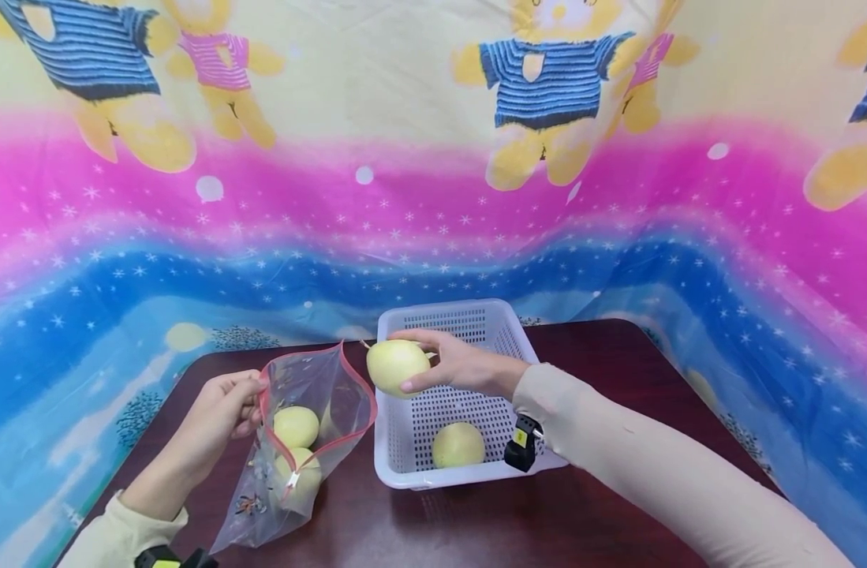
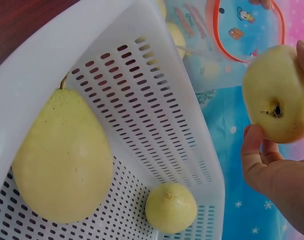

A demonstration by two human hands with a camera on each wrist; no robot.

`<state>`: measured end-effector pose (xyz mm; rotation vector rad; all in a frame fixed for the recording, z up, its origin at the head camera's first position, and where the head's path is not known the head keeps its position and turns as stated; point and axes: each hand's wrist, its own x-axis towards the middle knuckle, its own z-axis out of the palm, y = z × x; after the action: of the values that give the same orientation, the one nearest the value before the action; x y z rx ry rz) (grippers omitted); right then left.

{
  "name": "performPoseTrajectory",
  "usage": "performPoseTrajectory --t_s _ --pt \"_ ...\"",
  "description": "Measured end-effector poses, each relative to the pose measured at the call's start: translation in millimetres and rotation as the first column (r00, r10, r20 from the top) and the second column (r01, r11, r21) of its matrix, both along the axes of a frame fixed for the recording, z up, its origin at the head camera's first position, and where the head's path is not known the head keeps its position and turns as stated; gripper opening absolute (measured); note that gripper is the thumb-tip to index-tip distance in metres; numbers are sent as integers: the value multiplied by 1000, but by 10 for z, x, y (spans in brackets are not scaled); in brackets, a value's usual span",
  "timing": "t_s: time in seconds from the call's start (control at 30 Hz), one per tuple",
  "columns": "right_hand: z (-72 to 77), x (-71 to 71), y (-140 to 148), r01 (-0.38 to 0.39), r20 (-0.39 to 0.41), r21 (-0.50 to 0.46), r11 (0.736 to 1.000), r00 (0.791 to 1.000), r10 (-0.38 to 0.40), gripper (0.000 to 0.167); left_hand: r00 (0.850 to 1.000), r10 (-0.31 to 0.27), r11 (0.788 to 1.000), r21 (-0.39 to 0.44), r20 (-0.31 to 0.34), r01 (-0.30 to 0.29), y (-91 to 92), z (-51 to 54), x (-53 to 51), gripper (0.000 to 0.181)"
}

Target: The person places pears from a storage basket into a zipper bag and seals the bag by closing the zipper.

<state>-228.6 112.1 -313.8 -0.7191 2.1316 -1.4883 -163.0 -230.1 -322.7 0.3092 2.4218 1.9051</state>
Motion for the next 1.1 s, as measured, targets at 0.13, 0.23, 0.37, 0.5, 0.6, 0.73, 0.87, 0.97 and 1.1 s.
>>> performPoseTrajectory --t_s 0.13,0.23,0.37,0.5,0.6,0.73,0.87,0.97,1.1 --pt "12 11 -42 0 0 12 1000 1000 0 76 1000 -2 1000 -4 -2 2 18 6 -15 36" --pt "11 8 -77 -10 -3 8 1000 1000 10 76 1000 1 1000 -7 1 -1 31 16 -25 36" --pt "8 13 -127 -32 -3 -4 999 999 32 75 1000 5 1000 -6 11 -4 38 19 -26 36" --pt "0 24 -169 -39 -15 -9 999 999 39 75 1000 -4 1000 5 10 4 49 16 -27 36" --pt "7 36 -210 -40 -18 -10 999 999 39 75 1000 -10 1000 15 6 10 58 14 -30 36" --pt "40 62 -285 -46 -19 -2 999 999 46 74 1000 -9 1000 22 5 9 59 9 -28 36" --pt "72 90 -345 -48 -38 15 999 998 48 74 1000 -7 1000 23 8 7 57 4 -23 36" --pt "84 108 -382 -48 -37 20 999 998 49 73 1000 -4 1000 21 9 4 53 3 -20 36" --pt "83 122 -436 -72 -18 4 997 997 72 73 1000 -2 1000 19 7 2 49 4 -18 37"
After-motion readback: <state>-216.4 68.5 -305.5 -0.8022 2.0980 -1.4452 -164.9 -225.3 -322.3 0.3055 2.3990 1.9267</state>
